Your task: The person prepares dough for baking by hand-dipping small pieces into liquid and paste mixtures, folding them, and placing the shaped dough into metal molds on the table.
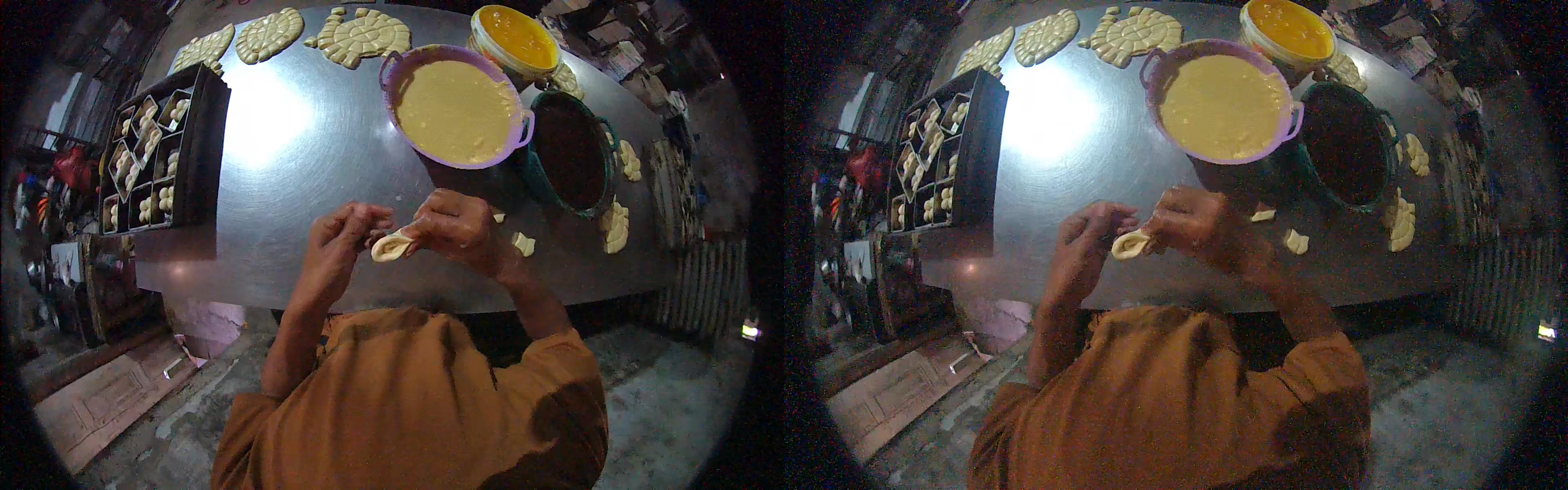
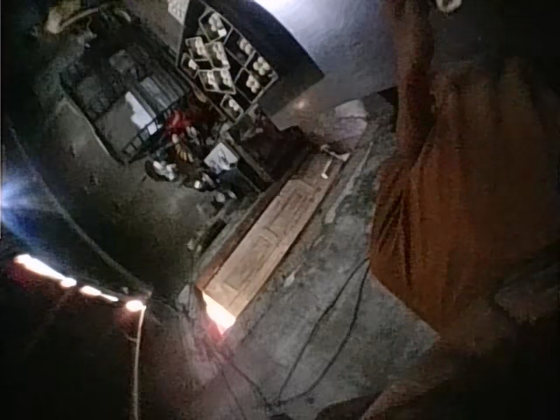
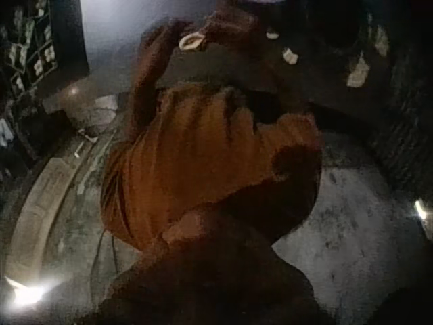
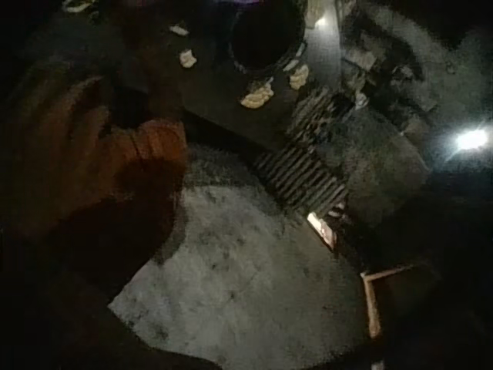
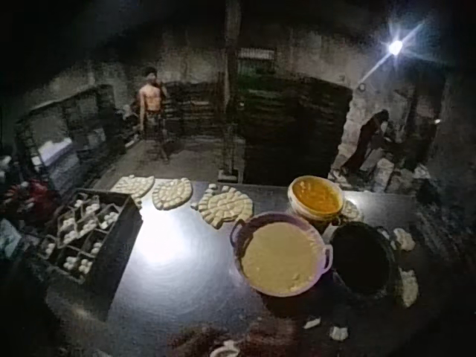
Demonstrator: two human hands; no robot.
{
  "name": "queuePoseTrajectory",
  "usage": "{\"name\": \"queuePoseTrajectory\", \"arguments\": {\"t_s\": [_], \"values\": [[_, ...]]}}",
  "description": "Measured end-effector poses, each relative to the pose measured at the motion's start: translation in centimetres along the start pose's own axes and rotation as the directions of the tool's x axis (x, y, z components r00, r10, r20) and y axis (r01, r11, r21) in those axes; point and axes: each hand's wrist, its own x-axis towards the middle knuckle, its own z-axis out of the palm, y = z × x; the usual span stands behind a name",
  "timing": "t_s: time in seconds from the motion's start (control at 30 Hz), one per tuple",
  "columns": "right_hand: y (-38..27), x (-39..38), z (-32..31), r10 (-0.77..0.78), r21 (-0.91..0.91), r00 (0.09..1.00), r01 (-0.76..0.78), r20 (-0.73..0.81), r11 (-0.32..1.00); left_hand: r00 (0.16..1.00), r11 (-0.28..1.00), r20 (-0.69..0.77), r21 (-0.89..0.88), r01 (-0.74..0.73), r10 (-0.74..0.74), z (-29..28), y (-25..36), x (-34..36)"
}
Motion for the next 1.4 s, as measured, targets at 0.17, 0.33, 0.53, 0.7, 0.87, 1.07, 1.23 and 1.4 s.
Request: {"name": "queuePoseTrajectory", "arguments": {"t_s": [0.17,0.33,0.53,0.7,0.87,1.07,1.23,1.4], "values": [[-1.7,0.0,1.8,-0.058,-0.155,0.99,0.038,-0.126,0.987,0.995,0.906,0.024,-0.412,0.097,-0.095,-0.5,-2.9,1.0],[-4.2,-0.4,6.5,0.072,-0.225,0.931,-0.161,-0.358,0.961,0.989,0.902,-0.136,-0.431,-0.013,-0.051,0.3,-3.4,0.8],[-4.2,-0.5,7.4,0.296,-0.115,0.835,-0.388,-0.464,0.915,0.983,0.956,-0.141,-0.25,-0.152,0.12,0.1,-3.4,0.6],[-3.1,-0.2,6.9,0.741,0.596,0.622,-0.503,-0.253,0.625,0.986,0.969,-0.015,-0.181,-0.168,0.168,0.1,-2.2,0.5],[-2.1,-0.7,6.7,0.749,0.628,0.64,-0.514,-0.172,0.584,0.952,0.969,-0.217,-0.077,-0.235,0.214,0.9,-3.4,1.0],[-3.0,-0.7,7.8,0.337,0.194,0.845,-0.28,-0.414,0.94,0.937,0.978,-0.328,-0.124,-0.166,0.117,0.3,-3.9,1.6],[-0.7,-2.0,6.4,0.064,-0.162,0.958,-0.113,-0.281,0.98,0.977,0.991,-0.168,0.041,-0.128,0.133,0.1,-3.4,1.2],[-1.3,-0.6,5.5,0.195,-0.146,0.932,-0.248,-0.307,0.958,0.972,0.96,-0.067,0.187,-0.211,0.226,0.3,-2.4,0.4]]}}
